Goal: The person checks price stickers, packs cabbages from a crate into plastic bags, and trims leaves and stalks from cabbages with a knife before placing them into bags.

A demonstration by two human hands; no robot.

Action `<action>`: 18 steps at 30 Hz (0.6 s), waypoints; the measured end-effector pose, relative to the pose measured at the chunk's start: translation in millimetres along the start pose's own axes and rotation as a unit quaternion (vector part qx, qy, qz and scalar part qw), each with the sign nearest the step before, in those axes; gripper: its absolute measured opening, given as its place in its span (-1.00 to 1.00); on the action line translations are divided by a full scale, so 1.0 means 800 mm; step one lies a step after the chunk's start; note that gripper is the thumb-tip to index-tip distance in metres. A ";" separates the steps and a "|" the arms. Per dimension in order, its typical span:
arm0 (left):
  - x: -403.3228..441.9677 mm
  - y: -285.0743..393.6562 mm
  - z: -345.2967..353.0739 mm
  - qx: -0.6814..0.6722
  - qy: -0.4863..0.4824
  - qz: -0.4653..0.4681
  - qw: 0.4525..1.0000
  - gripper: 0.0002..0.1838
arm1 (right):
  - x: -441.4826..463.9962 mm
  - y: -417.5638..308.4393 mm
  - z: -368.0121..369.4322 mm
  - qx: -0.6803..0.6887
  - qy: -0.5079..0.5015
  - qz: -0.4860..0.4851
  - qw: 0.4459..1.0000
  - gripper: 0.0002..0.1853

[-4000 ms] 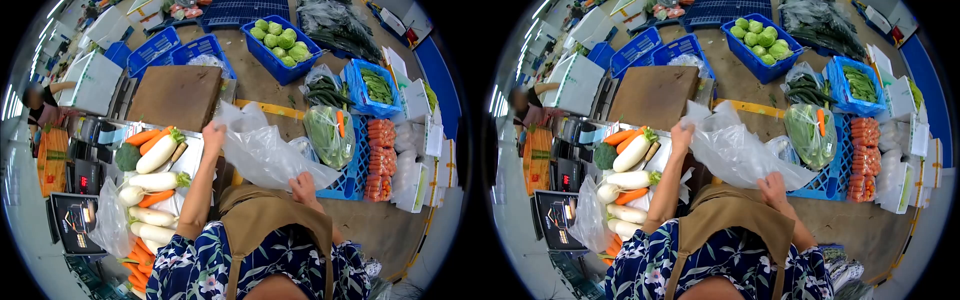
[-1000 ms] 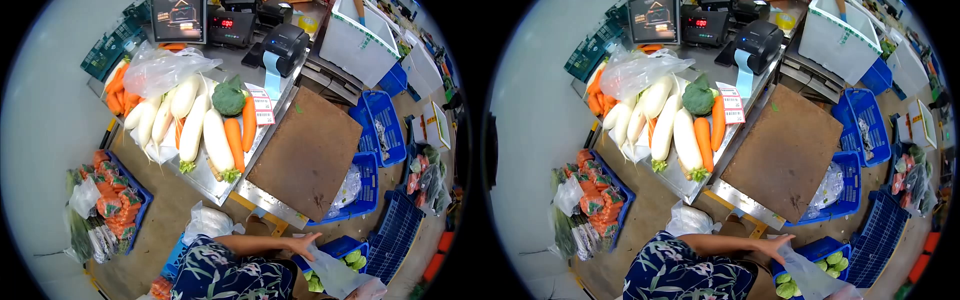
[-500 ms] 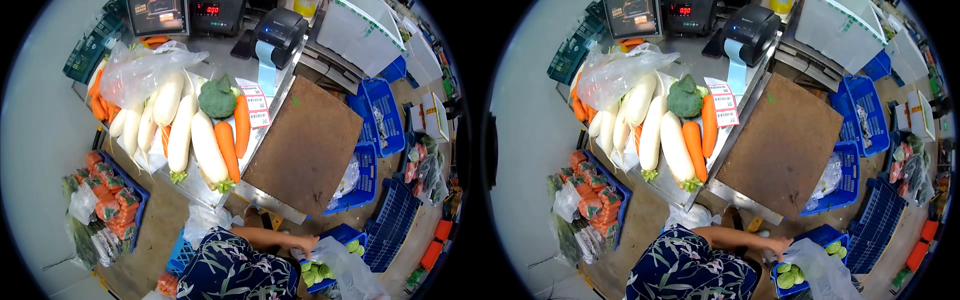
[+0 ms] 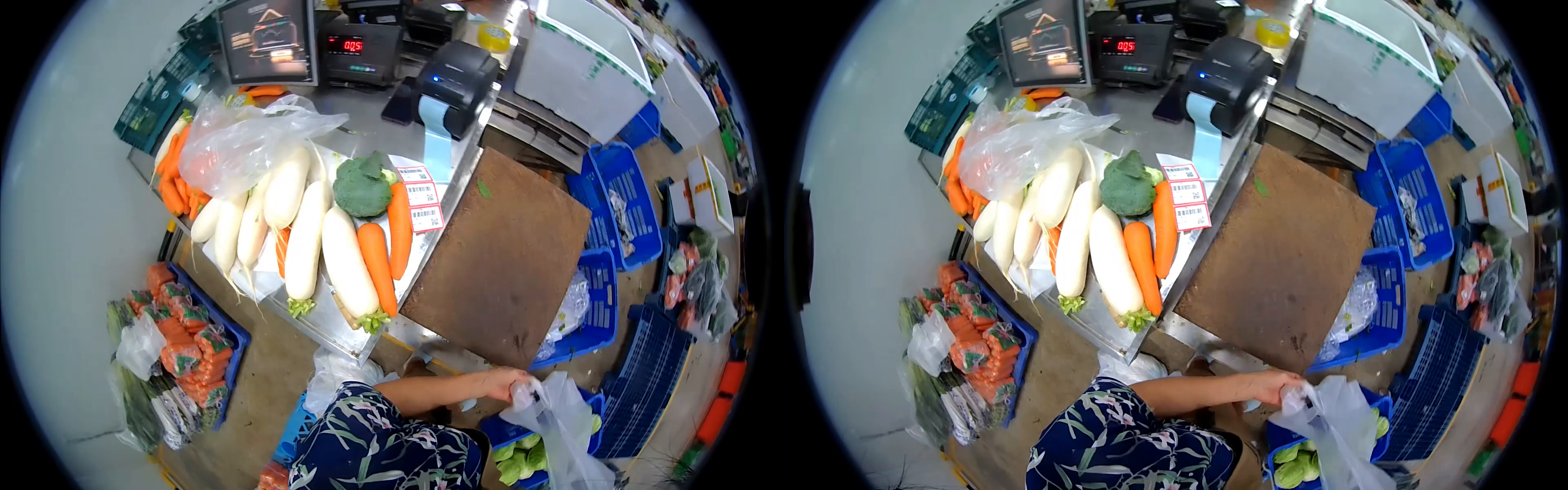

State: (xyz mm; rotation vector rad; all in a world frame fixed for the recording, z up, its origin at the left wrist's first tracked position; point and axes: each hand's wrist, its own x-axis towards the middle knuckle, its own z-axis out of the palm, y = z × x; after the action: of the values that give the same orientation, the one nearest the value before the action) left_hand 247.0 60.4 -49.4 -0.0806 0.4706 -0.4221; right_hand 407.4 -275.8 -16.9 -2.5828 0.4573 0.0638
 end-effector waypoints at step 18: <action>-0.017 -0.094 -0.004 0.196 0.006 -0.271 0.942 -0.59 | -0.018 0.238 -0.138 -0.053 -0.205 0.255 0.943 -0.49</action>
State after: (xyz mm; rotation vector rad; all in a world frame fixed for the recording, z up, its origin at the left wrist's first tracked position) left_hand 206.0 -2.6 -33.8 0.1850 0.3644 -1.0515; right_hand 325.8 -480.5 -10.5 -2.3886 0.9624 0.8068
